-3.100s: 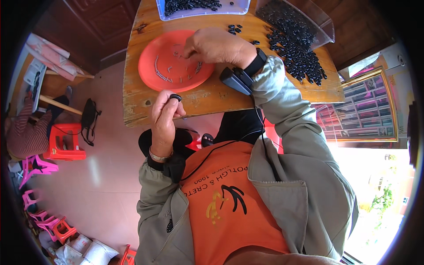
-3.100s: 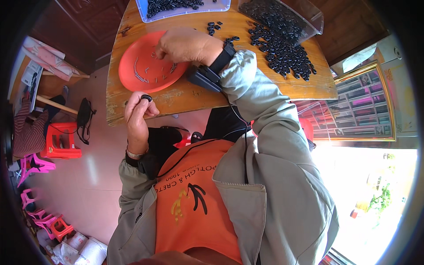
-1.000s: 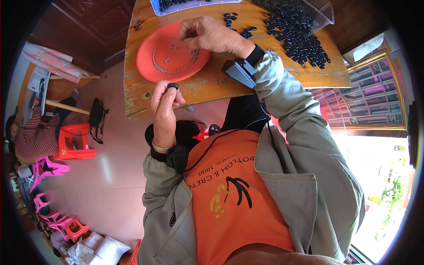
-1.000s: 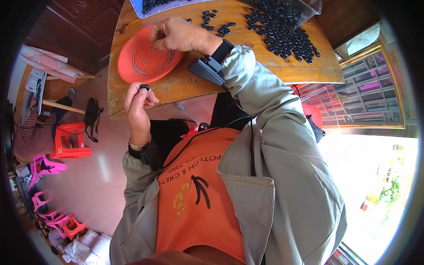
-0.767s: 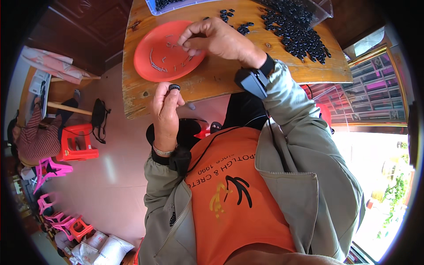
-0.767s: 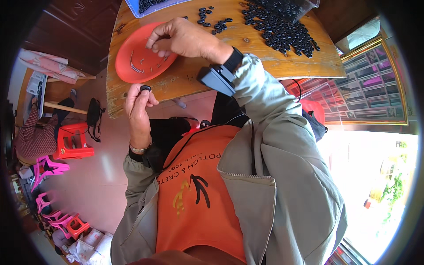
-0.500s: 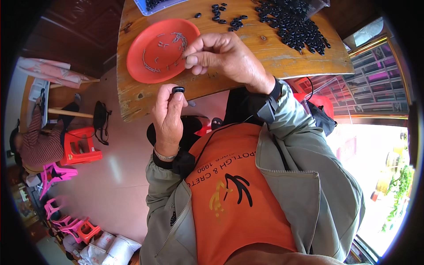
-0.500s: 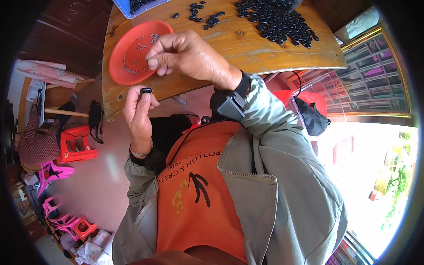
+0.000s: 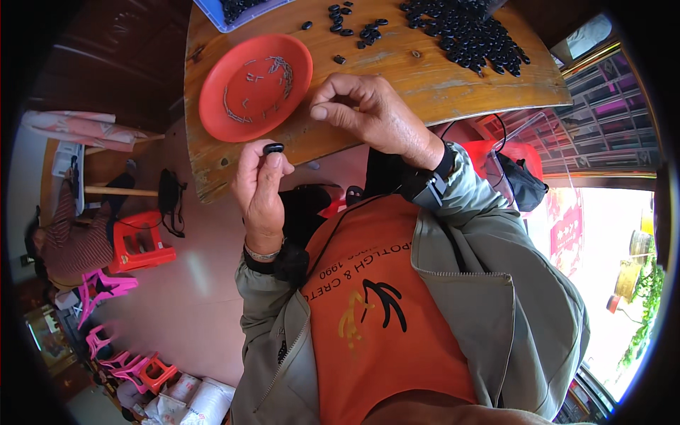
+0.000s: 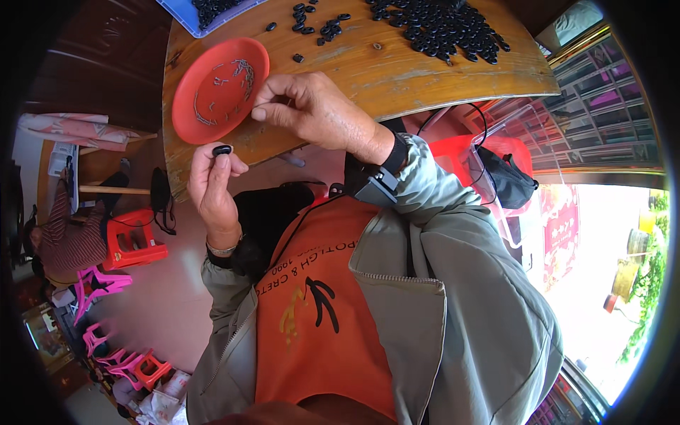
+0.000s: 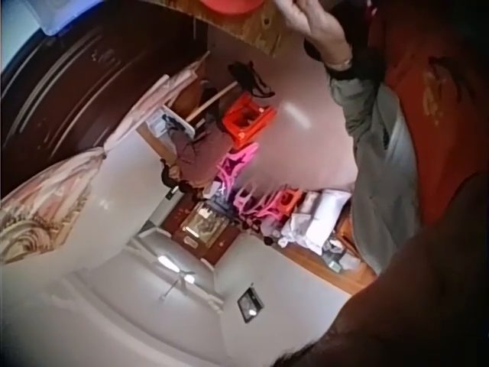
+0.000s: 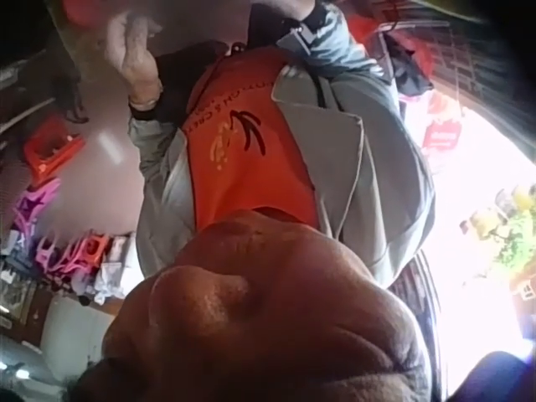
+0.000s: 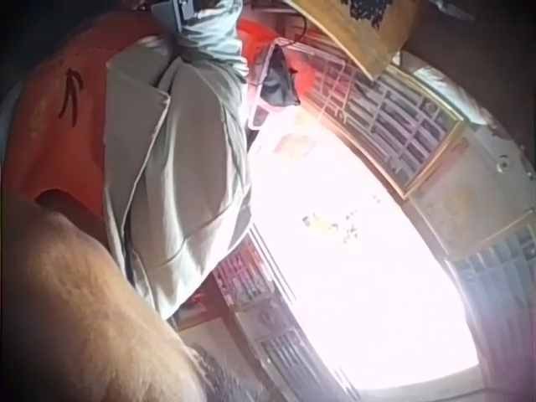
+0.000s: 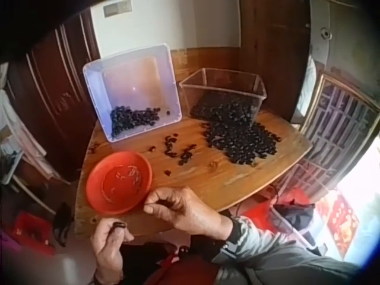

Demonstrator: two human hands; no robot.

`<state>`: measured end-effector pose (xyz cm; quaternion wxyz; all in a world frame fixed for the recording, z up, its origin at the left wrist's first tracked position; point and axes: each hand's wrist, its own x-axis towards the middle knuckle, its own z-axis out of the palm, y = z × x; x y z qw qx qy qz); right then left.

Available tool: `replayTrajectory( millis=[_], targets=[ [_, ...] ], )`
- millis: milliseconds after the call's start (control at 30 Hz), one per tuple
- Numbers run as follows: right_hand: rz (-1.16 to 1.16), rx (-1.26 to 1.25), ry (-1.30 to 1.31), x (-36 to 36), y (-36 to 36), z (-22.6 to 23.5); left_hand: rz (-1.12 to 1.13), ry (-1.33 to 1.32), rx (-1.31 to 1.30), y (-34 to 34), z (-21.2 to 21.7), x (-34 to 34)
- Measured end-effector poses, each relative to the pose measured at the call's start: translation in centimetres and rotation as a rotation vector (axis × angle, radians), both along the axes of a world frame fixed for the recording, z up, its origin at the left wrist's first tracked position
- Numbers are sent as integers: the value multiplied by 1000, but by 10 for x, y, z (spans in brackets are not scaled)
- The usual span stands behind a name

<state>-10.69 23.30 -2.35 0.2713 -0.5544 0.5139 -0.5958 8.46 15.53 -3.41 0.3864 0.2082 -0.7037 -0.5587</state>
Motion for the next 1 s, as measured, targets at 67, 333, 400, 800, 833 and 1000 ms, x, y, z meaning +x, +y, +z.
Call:
replayTrajectory(
  millis=[67, 333, 400, 800, 833, 1000],
  targets=[
    [-55, 27, 16, -5, 5, 3, 3, 13, 23, -3, 2, -1],
    [-610, 45, 555, -57, 25, -18, -50, -422, -412, 13, 6, -48],
    [-616, 43, 553, -62, 27, -27, -41, -595, -606, 13, 8, -67],
    [-532, 45, 406, -64, 31, -22, 59, -663, -730, 6, 18, -91],
    [-539, 37, 429, -64, 32, -23, 72, -596, -702, 7, 21, -87],
    [-531, 31, 425, -65, 33, -24, 325, -588, -545, -59, 40, -40]
  ],
)
